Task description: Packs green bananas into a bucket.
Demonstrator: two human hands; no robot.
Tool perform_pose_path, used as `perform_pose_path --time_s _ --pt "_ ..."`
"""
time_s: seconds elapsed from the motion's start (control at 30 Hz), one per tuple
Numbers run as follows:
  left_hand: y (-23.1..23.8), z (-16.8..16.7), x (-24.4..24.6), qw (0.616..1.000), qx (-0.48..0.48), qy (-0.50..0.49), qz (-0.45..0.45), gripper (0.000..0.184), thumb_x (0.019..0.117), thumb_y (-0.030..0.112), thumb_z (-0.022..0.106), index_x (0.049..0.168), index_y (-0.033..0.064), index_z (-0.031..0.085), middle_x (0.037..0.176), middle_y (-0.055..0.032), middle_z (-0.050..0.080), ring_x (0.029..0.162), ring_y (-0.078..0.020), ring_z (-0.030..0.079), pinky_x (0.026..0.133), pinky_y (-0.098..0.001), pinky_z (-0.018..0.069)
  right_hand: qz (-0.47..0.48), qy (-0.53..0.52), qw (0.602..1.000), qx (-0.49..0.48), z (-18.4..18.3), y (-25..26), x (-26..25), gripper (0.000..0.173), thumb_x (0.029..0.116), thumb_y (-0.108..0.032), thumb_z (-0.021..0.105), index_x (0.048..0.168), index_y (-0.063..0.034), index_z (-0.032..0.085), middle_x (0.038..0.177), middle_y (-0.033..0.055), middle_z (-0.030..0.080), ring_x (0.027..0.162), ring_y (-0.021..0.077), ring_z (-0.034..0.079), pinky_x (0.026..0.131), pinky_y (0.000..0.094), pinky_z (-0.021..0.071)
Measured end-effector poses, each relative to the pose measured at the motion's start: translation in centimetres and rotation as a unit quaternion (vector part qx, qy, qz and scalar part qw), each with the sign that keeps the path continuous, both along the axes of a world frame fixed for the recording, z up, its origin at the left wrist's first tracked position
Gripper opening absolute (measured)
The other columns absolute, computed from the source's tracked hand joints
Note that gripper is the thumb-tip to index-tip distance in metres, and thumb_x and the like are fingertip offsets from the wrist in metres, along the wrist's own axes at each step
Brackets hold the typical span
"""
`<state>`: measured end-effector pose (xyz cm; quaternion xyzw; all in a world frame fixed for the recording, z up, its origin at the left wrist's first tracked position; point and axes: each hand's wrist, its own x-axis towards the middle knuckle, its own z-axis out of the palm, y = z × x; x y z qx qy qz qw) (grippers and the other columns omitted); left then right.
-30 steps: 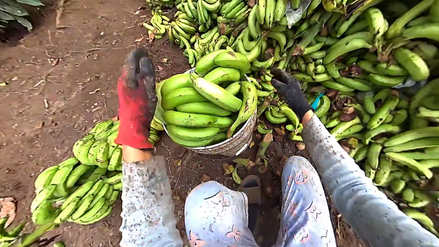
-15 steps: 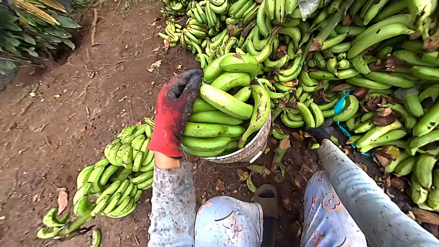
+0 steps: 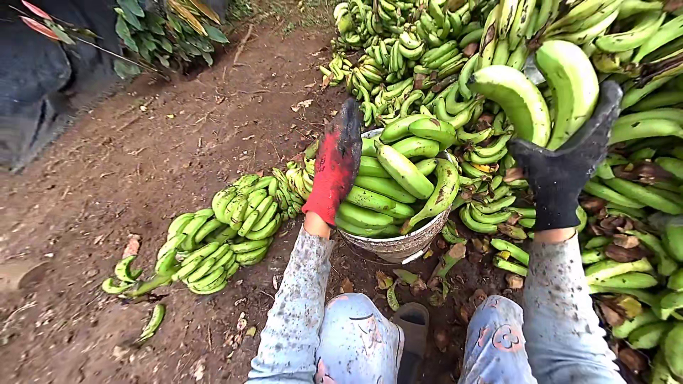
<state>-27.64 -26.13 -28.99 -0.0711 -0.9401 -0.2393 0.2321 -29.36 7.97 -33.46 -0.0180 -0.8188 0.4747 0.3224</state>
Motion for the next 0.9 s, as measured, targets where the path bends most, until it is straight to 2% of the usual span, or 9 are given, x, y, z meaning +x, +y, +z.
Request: perform_pose_path --time_s 0.1,0.2,0.27,0.37,0.53,0.63,0.73,0.8,0.9 --pt "0.2 0.0 0.1 0.999 0.014 0.040 0.031 0.057 0.1094 0.025 0.031 0.163 0.0066 0.026 0.163 -0.0176 0.036 0.151 -0.0264 0.036 0.124 -0.0432 0.0289 -0.019 0.057 0.977 0.202 9.3 -6.0 -4.1 0.099 0.0732 -0.030 0.079 0.160 -0.0079 0.036 0.150 0.0251 0.048 0.131 0.0432 0.053 0.097 0.0559 0.0500" --pt "0.1 -0.3 0.5 0.992 0.060 0.100 0.045 0.056 0.1089 0.023 0.032 0.162 0.0054 0.027 0.163 -0.0180 0.036 0.151 -0.0256 0.036 0.124 -0.0412 0.0272 0.089 0.035 0.907 0.411 13.1 -13.9 -4.7 0.082 0.0868 0.005 0.063 0.159 -0.0265 0.040 0.147 0.0301 0.048 0.119 0.0550 0.057 0.079 0.0629 0.0537" --pt "-0.1 -0.2 0.6 0.986 0.074 0.135 0.062 0.054 0.1098 0.022 0.031 0.162 0.0053 0.028 0.163 -0.0175 0.037 0.150 -0.0256 0.037 0.124 -0.0422 0.0275 0.249 -0.015 0.822 0.511 13.2 -17.5 -3.7 0.085 0.0851 0.007 0.065 0.158 -0.0291 0.040 0.143 0.0291 0.051 0.117 0.0572 0.055 0.081 0.0673 0.0523" --pt "-0.2 0.9 0.0 0.984 0.077 0.146 0.061 0.054 0.1102 0.022 0.026 0.161 0.0050 0.029 0.164 -0.0157 0.036 0.151 -0.0245 0.036 0.123 -0.0429 0.0289 0.409 -0.030 0.743 0.529 15.2 -19.0 -4.4 0.082 0.0876 -0.025 0.075 0.159 -0.0143 0.037 0.130 0.0202 0.065 0.120 0.0439 0.061 0.099 0.0647 0.0453" --pt "0.2 4.4 -2.6 0.993 0.084 0.066 -0.050 0.048 0.1096 0.018 0.029 0.151 0.0012 0.047 0.153 -0.0174 0.051 0.144 -0.0228 0.045 0.123 -0.0384 0.0307 0.501 -0.094 0.774 0.375 14.5 -16.9 -6.8 0.029 0.1019 -0.028 0.062 0.125 -0.0132 0.072 0.114 0.0120 0.073 0.106 0.0270 0.068 0.097 0.0534 0.0501" --pt "1.1 4.7 -3.7 0.994 -0.008 -0.100 -0.035 0.041 0.1095 0.033 0.044 0.136 0.0095 0.065 0.135 -0.0156 0.065 0.130 -0.0300 0.059 0.113 -0.0544 0.0408 0.487 -0.068 0.828 0.269 11.8 -12.9 -6.4 0.022 0.0985 -0.026 0.067 0.114 -0.0124 0.076 0.109 0.0061 0.074 0.097 0.0161 0.069 0.091 0.0437 0.0523" --pt "1.2 6.2 -4.8 0.971 -0.074 -0.214 -0.078 0.041 0.1084 0.043 0.046 0.127 0.0158 0.071 0.121 -0.0127 0.071 0.114 -0.0284 0.066 0.101 -0.0583 0.0466 0.416 0.005 0.904 0.099 5.3 -7.0 -3.8 0.037 0.1010 -0.019 0.061 0.137 -0.0088 0.064 0.137 0.0105 0.065 0.122 0.0169 0.065 0.106 0.0349 0.0534" --pt "1.3 7.3 -4.7 0.963 -0.097 -0.239 -0.083 0.042 0.1086 0.043 0.045 0.131 0.0180 0.069 0.126 -0.0137 0.070 0.119 -0.0296 0.065 0.104 -0.0601 0.0457 0.342 -0.021 0.939 -0.037 -0.6 -1.9 0.3 0.039 0.1041 -0.019 0.057 0.142 -0.0110 0.060 0.141 0.0079 0.063 0.125 0.0161 0.064 0.106 0.0346 0.0543" --pt "1.0 7.8 -3.9 0.975 -0.114 -0.169 -0.087 0.046 0.1092 0.047 0.040 0.142 0.0215 0.061 0.140 -0.0111 0.063 0.129 -0.0252 0.060 0.110 -0.0547 0.0437 0.161 -0.197 0.962 -0.094 -13.0 6.4 8.9 0.041 0.1052 -0.029 0.059 0.145 -0.0229 0.058 0.134 0.0071 0.067 0.112 0.0259 0.068 0.092 0.0532 0.0555"
